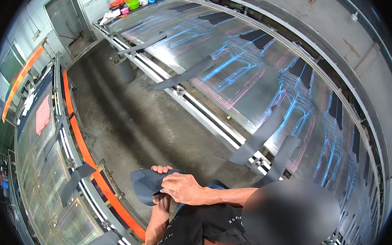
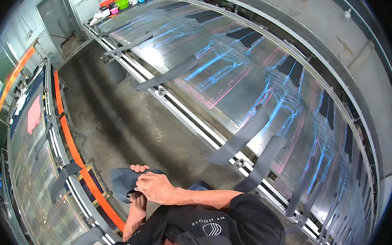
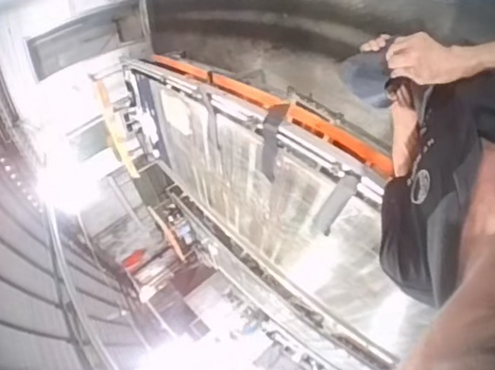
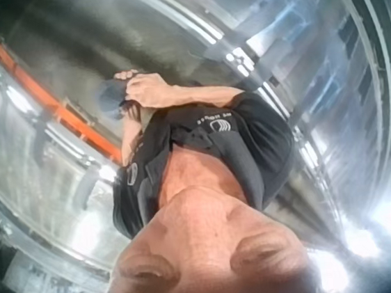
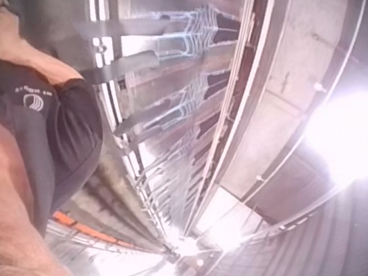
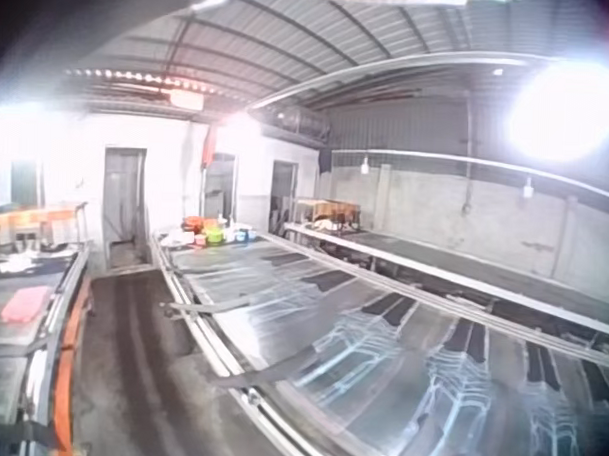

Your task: The person repeatedly places black foam insoles onto a heated conveyor belt, then moves to a table to fold and stack the insoles with yellow foam pieces. The person handles the insoles one at a time and stacks them on the table.

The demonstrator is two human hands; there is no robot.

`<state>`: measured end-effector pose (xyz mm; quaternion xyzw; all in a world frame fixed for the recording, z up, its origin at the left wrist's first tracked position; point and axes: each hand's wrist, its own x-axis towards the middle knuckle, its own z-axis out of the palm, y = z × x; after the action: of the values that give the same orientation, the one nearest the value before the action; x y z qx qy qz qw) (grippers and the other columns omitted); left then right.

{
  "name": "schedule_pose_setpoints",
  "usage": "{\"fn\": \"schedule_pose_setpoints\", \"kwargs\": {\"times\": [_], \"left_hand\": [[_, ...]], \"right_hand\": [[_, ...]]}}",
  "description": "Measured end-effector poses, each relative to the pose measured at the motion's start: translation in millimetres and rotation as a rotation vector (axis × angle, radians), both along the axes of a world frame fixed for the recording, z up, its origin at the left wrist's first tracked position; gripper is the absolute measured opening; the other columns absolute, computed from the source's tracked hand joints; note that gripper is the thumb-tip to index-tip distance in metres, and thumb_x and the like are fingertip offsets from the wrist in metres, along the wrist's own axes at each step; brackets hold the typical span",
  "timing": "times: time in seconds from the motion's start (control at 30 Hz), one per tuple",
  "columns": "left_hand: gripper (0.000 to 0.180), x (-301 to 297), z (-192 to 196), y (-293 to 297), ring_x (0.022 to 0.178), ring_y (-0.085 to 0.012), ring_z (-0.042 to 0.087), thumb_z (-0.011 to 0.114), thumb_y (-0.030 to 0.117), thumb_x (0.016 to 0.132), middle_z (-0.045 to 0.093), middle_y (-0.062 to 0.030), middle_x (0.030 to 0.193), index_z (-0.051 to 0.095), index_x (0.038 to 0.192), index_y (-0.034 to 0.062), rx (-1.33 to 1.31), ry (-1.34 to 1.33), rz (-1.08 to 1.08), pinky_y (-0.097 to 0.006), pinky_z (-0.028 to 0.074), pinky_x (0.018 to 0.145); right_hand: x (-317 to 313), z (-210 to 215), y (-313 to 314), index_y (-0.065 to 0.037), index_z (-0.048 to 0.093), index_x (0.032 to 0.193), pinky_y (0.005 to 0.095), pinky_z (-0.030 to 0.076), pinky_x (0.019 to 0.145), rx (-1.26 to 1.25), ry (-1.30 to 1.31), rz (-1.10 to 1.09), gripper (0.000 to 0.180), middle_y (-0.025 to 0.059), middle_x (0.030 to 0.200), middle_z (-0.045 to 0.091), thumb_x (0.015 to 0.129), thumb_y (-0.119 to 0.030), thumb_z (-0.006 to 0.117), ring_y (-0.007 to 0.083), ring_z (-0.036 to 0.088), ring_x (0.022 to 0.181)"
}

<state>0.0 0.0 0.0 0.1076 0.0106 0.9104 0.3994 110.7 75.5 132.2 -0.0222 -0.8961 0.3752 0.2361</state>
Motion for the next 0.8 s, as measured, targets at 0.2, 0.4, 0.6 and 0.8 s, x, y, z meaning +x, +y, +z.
{"fn": "schedule_pose_setpoints", "kwargs": {"times": [0.2, 0.4, 0.6, 0.8], "left_hand": [[0.039, -64, -25, 7, 0.087, -0.0238, 0.057, 0.034, 0.039, 0.099, 0.06, -0.0086, 0.085, 0.056, 0.097, 0.0068, 0.056, -0.117, -0.072, -0.04, 0.041, 0.095], [0.025, -118, -35, 28, 0.081, -0.0244, 0.058, 0.04, 0.024, 0.094, 0.061, -0.0064, 0.082, 0.06, 0.092, 0.0083, -0.002, -0.049, 0.003, -0.042, 0.039, 0.094], [0.023, -172, -34, 60, 0.085, -0.0236, 0.057, 0.04, 0.022, 0.094, 0.06, -0.0066, 0.084, 0.058, 0.094, 0.0084, -0.046, -0.015, 0.057, -0.042, 0.038, 0.097], [0.021, -217, -8, 95, 0.084, -0.0231, 0.056, 0.041, 0.022, 0.093, 0.059, -0.0061, 0.084, 0.057, 0.093, 0.0081, -0.112, -0.088, 0.125, -0.04, 0.038, 0.097]], "right_hand": [[-62, 12, 56, 0.0, 0.064, 0.093, 0.0309, 0.05, 0.069, -0.424, 0.124, -0.24, 0.023, 0.0147, 0.082, 0.064, 0.076, 0.011, 0.052, 0.0257, 0.064, 0.076], [-90, -17, 208, -0.004, 0.064, 0.09, 0.0226, 0.033, 0.048, -1.079, 0.35, -0.652, 0.012, -0.0064, 0.065, 0.045, 0.087, 0.001, 0.053, 0.0051, 0.039, 0.055], [-66, -107, 370, -0.003, 0.062, 0.094, 0.0336, 0.046, 0.059, -0.662, 0.205, -1.109, 0.018, 0.0047, 0.068, 0.057, 0.087, -0.019, 0.065, 0.0208, 0.055, 0.06], [-131, -80, 331, 0.003, 0.061, 0.104, 0.0461, 0.047, 0.081, 0.216, 0.042, -1.026, 0.033, 0.0201, 0.089, 0.062, 0.08, -0.019, 0.068, 0.0379, 0.061, 0.084]]}}
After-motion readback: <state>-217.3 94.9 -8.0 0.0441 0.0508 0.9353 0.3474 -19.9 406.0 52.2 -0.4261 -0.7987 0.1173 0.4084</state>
